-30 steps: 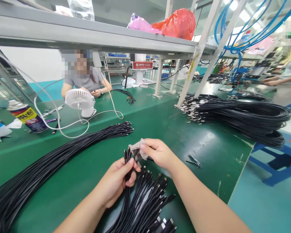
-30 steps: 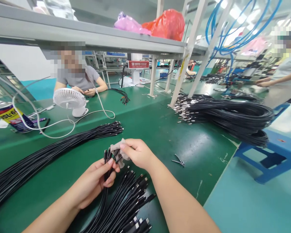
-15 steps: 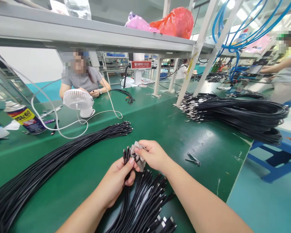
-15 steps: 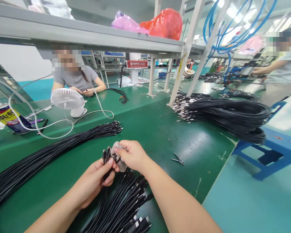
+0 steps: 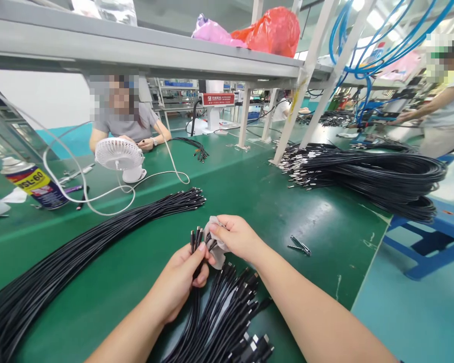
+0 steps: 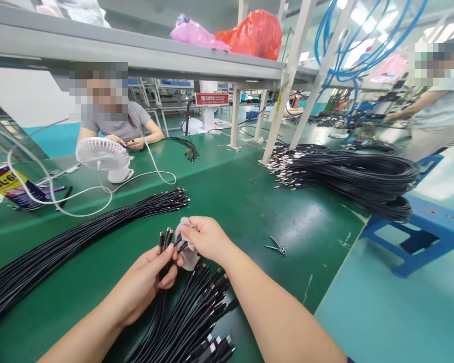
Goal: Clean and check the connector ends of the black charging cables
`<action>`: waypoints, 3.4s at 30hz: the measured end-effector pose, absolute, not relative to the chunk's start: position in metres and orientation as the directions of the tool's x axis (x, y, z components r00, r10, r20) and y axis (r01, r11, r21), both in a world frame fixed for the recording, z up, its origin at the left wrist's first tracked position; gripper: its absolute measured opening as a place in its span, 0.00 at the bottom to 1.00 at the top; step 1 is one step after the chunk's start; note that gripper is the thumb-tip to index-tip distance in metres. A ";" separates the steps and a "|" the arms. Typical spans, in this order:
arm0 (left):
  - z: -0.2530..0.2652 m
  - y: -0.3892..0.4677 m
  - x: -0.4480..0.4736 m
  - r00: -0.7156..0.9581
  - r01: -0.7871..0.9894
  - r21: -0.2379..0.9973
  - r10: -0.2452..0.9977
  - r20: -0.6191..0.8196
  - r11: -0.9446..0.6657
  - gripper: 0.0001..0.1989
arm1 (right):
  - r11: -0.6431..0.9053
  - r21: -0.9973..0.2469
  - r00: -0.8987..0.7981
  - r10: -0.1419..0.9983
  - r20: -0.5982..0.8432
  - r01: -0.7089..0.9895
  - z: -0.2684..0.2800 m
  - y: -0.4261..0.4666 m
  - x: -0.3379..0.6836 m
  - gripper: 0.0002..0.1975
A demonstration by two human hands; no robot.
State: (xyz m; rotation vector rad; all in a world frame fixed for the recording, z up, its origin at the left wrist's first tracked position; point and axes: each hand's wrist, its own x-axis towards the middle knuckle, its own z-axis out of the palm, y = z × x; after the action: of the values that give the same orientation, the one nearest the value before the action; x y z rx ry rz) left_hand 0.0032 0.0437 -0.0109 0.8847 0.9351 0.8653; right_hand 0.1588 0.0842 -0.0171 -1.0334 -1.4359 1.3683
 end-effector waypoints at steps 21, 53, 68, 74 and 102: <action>-0.007 0.041 0.002 0.342 -0.200 0.910 0.897 -0.281 0.362 0.21 | -0.101 -0.973 -0.378 0.926 -0.015 -0.208 -0.005 0.083 0.174 0.30; -0.012 0.043 0.005 0.324 -0.189 0.918 0.905 -0.276 0.348 0.21 | 0.029 -0.995 -0.440 0.898 -0.014 0.092 -0.006 0.082 0.169 0.09; -0.011 0.044 0.003 0.349 -0.194 0.917 0.898 -0.268 0.349 0.21 | -0.006 -1.000 -0.402 0.915 -0.004 -0.003 -0.004 0.080 0.166 0.11; -0.008 0.044 0.004 0.356 -0.215 0.903 0.891 -0.283 0.373 0.22 | -0.168 -0.984 -0.311 0.940 -0.143 -0.057 -0.005 0.082 0.162 0.18; -0.014 0.046 0.002 0.323 -0.254 0.887 0.898 -0.298 0.386 0.20 | 0.421 -0.643 -0.207 0.900 0.384 0.640 -0.011 0.080 0.161 0.13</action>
State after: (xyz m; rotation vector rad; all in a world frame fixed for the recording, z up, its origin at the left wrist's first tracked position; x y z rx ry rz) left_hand 0.0020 0.0463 -0.0145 0.8456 0.9318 0.8876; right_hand 0.1610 0.0797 -0.0110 -1.3043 -1.9403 0.4496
